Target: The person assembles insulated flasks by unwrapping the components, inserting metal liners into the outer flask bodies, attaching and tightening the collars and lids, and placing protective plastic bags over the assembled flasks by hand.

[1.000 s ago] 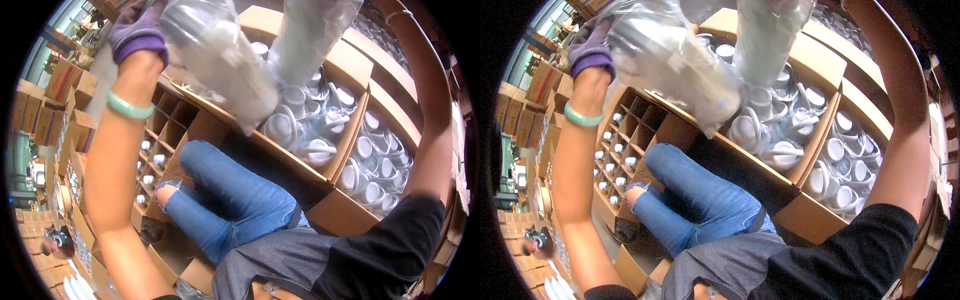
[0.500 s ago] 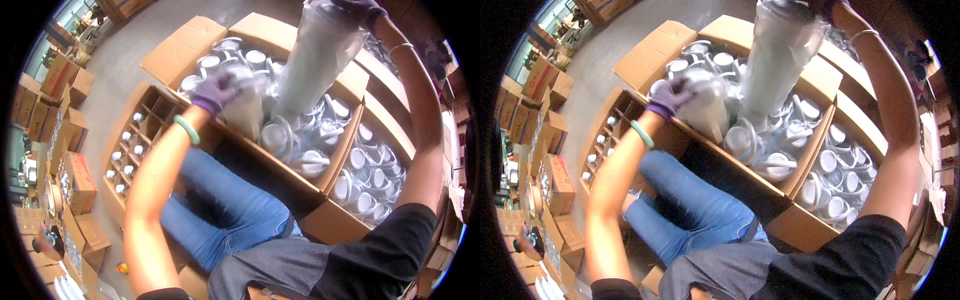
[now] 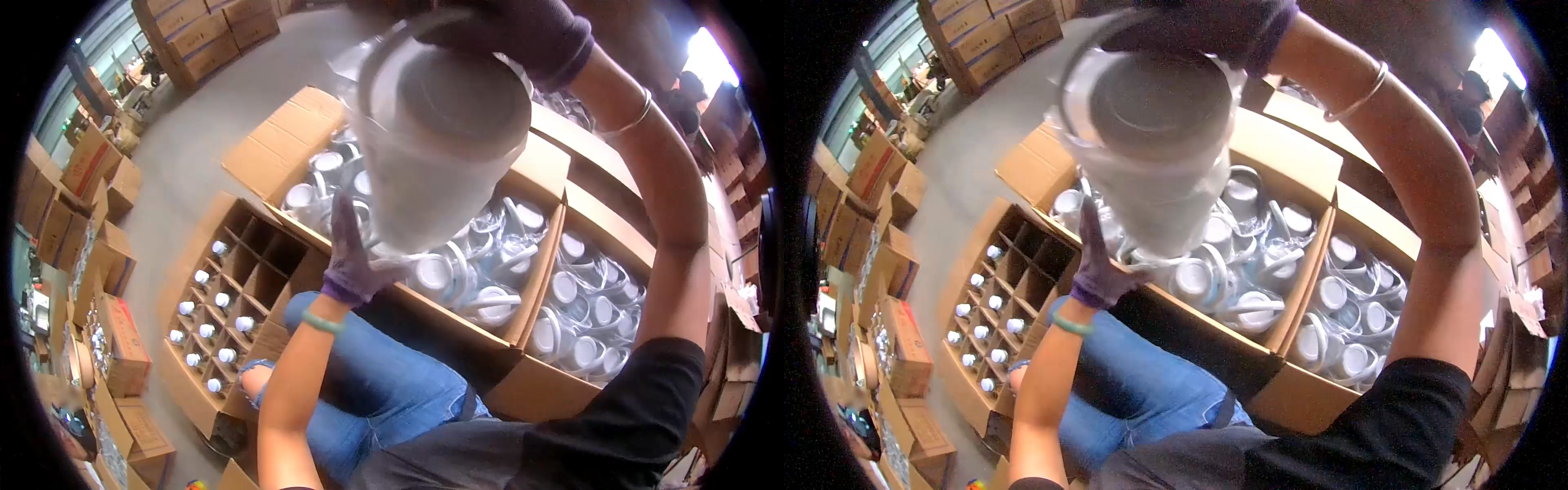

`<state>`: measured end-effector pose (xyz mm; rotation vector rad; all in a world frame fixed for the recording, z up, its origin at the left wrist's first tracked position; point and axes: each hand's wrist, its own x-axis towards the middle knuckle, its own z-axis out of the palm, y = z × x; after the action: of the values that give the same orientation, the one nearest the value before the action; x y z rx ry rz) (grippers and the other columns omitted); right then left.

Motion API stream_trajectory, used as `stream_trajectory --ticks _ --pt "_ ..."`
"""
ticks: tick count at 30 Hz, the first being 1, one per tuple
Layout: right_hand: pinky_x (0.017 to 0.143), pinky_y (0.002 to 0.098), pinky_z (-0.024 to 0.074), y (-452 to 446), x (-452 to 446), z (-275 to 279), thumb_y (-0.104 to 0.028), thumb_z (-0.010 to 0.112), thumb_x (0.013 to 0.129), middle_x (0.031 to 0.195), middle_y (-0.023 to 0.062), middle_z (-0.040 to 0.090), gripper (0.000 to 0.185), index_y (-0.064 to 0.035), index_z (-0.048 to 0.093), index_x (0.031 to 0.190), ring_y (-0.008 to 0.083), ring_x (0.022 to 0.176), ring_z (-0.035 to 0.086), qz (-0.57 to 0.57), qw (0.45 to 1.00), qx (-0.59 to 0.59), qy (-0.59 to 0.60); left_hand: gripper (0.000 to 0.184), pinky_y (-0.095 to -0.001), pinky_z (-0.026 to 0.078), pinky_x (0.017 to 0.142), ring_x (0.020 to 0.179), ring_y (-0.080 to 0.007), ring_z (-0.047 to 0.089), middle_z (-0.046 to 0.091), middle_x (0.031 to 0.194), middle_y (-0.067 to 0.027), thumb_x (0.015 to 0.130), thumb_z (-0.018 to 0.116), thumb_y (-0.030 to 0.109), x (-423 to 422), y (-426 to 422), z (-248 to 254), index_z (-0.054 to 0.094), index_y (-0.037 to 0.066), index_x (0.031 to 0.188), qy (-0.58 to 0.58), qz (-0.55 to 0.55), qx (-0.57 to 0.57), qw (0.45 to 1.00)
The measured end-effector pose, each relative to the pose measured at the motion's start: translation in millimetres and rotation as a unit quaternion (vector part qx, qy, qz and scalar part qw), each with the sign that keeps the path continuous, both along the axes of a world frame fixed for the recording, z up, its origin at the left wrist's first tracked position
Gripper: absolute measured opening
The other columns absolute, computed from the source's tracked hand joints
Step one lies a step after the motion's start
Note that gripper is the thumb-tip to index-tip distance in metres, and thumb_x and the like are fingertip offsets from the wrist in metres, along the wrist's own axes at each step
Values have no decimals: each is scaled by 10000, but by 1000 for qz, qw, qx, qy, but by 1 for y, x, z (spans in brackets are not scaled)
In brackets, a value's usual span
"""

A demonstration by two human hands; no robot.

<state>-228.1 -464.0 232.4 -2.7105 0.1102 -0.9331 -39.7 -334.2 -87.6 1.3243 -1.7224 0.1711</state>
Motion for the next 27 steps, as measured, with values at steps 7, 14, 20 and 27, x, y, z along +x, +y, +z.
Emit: stream_trajectory --ticks 7,14,20,27 --pt "923 304 500 4 63 5 -131 739 829 1152 82 621 476 -48 561 1263 178 1060 591 191 968 83 -138 572 -403 509 854 998 -360 598 581 1153 -169 830 677 114 53 155 -18 471 56 1359 -16 206 35 978" --pt "852 299 509 8 136 -15 -177 734 830 1023 57 670 357 -45 633 1146 147 940 616 126 967 217 -38 417 -668 223 1061 1298 -319 452 537 1334 -150 877 537 394 57 275 -124 605 189 1233 -211 21 759 615" --pt "823 315 502 55 179 -46 -303 659 879 926 73 680 292 -79 674 1065 167 862 625 174 972 135 82 529 -370 456 919 1098 -273 590 601 1210 -205 885 551 447 113 291 -63 586 12 1183 322 324 416 786" --pt "851 324 503 138 180 -53 -307 651 871 1010 139 682 362 -18 646 1089 247 937 651 121 964 163 171 715 -627 299 1010 1324 -340 327 359 1443 -128 874 398 622 59 291 -107 351 159 1417 818 -75 158 548"
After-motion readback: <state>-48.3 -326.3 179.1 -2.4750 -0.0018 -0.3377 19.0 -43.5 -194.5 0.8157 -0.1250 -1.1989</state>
